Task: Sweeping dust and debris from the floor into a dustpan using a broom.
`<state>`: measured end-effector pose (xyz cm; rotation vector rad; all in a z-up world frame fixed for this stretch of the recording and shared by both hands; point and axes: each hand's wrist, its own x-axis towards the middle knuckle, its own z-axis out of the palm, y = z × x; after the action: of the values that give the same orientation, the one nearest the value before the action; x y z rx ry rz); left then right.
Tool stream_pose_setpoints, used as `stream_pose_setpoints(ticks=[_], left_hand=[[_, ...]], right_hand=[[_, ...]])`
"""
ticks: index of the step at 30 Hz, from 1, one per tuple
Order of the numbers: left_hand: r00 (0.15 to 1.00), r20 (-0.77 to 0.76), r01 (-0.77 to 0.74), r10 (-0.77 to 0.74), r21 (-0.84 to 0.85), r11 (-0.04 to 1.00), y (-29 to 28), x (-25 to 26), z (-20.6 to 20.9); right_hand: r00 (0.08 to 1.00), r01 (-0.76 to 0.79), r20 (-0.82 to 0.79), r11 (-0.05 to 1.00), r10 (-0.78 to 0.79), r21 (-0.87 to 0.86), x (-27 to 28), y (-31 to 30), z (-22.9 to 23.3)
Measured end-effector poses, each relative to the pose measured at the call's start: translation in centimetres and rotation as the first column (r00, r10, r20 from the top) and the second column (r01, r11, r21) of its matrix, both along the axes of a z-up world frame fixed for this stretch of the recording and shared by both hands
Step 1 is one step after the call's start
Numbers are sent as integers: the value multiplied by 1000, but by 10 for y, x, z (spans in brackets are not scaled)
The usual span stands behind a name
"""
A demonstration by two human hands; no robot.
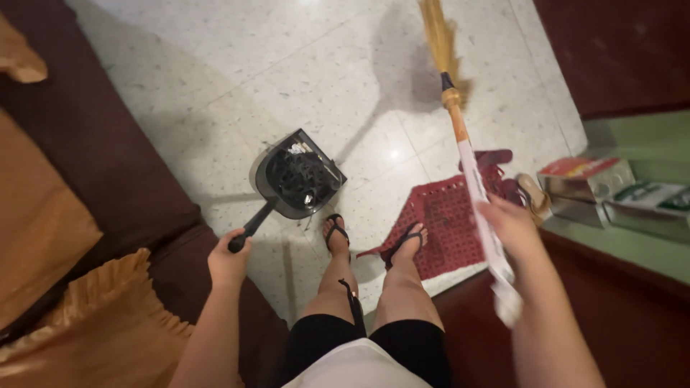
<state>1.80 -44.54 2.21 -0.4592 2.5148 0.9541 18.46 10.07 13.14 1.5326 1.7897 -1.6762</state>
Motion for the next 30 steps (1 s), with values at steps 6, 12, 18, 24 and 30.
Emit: stream_pose_setpoints(ticks=[6,12,18,24,30], left_hand=[[985,37,-163,168,-109,981,-5,16,16],[939,167,-272,299,-169,947,0,8,37],[952,48,-302,303,-16,953,-12,8,14],[941,-58,-325,335,130,937,-5,-3,-2],[945,-165,-278,282,46,959,41,-25,-4]], right_hand=[[998,-46,-39,995,43,-87,-83,-39,-105],[895,-429,47,886,443,-173,-86,-119,-131],[986,-147,-13,818,168,-557,-40,-114,-17],[983,7,172,925,64,-381,-27,-46,113],[994,-95,50,990,101,-103,-53,80,104]])
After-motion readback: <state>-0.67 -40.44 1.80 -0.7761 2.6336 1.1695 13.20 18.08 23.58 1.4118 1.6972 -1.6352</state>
